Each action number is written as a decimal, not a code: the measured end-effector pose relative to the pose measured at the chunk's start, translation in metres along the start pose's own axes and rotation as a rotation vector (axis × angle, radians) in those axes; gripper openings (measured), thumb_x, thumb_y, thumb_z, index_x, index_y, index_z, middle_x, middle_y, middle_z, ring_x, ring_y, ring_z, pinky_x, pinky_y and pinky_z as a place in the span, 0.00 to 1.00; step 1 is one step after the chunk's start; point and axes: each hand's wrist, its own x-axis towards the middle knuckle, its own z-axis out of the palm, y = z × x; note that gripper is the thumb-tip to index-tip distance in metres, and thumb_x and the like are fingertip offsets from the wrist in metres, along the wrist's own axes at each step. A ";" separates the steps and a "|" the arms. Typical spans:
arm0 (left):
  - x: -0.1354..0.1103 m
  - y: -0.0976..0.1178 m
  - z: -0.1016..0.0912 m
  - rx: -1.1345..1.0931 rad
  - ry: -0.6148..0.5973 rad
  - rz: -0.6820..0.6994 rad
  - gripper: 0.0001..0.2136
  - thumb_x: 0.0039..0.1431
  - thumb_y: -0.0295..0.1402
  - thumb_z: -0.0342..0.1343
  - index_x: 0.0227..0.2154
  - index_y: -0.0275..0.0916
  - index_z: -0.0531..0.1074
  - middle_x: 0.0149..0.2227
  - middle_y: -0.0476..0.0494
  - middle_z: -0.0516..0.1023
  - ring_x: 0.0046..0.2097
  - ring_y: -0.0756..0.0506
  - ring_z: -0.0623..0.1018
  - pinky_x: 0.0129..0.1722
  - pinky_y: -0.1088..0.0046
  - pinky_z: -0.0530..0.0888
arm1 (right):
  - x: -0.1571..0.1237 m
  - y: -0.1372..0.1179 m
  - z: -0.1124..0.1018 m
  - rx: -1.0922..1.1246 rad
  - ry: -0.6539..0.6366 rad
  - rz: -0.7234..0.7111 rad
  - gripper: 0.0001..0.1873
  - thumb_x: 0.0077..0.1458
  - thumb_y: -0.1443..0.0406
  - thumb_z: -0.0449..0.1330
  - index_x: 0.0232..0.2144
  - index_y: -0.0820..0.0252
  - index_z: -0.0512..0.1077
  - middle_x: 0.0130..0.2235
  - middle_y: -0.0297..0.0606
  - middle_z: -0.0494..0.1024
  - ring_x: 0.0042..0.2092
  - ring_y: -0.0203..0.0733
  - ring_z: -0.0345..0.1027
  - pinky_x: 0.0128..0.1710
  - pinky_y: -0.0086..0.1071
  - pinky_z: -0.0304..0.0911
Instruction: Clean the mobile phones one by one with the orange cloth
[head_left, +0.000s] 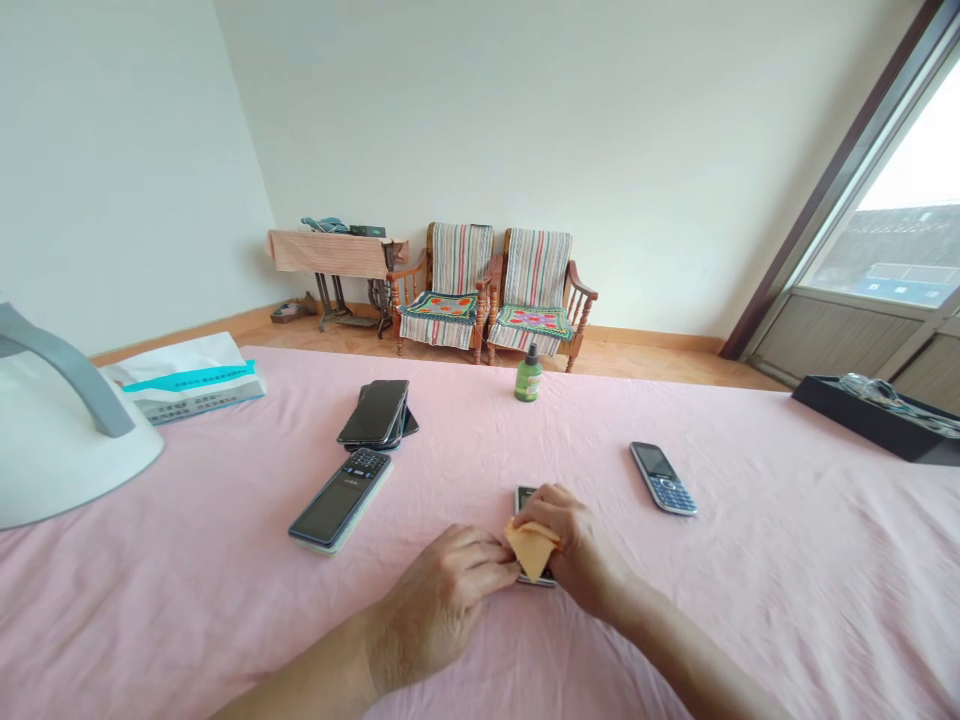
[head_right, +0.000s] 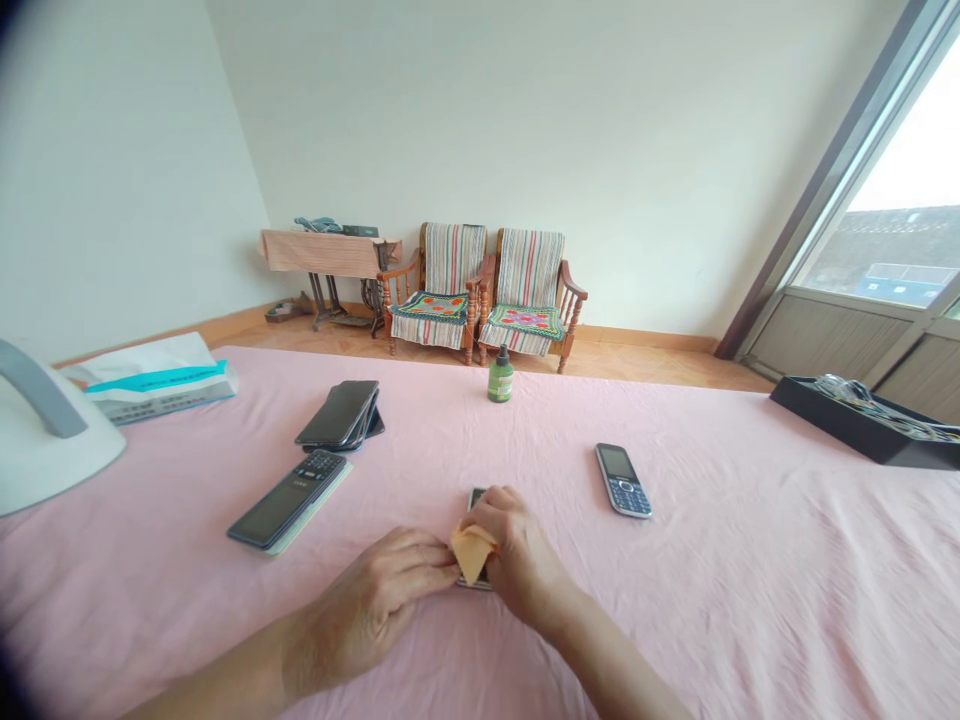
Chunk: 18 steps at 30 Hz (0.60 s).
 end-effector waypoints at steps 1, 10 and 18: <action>0.000 0.000 -0.001 0.000 -0.011 -0.002 0.16 0.62 0.22 0.44 0.47 0.42 0.70 0.44 0.44 0.76 0.47 0.45 0.72 0.48 0.65 0.68 | -0.006 -0.005 -0.001 0.020 -0.026 -0.011 0.20 0.43 0.82 0.52 0.31 0.57 0.74 0.32 0.36 0.71 0.36 0.39 0.64 0.34 0.30 0.59; -0.003 -0.001 0.001 0.024 -0.036 0.000 0.15 0.64 0.24 0.42 0.47 0.40 0.69 0.45 0.43 0.76 0.47 0.44 0.72 0.47 0.64 0.67 | -0.022 -0.007 -0.014 0.022 -0.039 0.020 0.23 0.42 0.84 0.51 0.33 0.57 0.73 0.33 0.37 0.72 0.37 0.40 0.65 0.35 0.31 0.59; -0.001 -0.001 0.000 0.018 -0.037 0.006 0.15 0.64 0.24 0.42 0.48 0.39 0.69 0.45 0.43 0.76 0.47 0.44 0.72 0.47 0.64 0.67 | -0.022 -0.010 -0.017 -0.009 -0.092 -0.009 0.21 0.45 0.83 0.52 0.32 0.56 0.73 0.33 0.36 0.71 0.37 0.39 0.63 0.35 0.31 0.58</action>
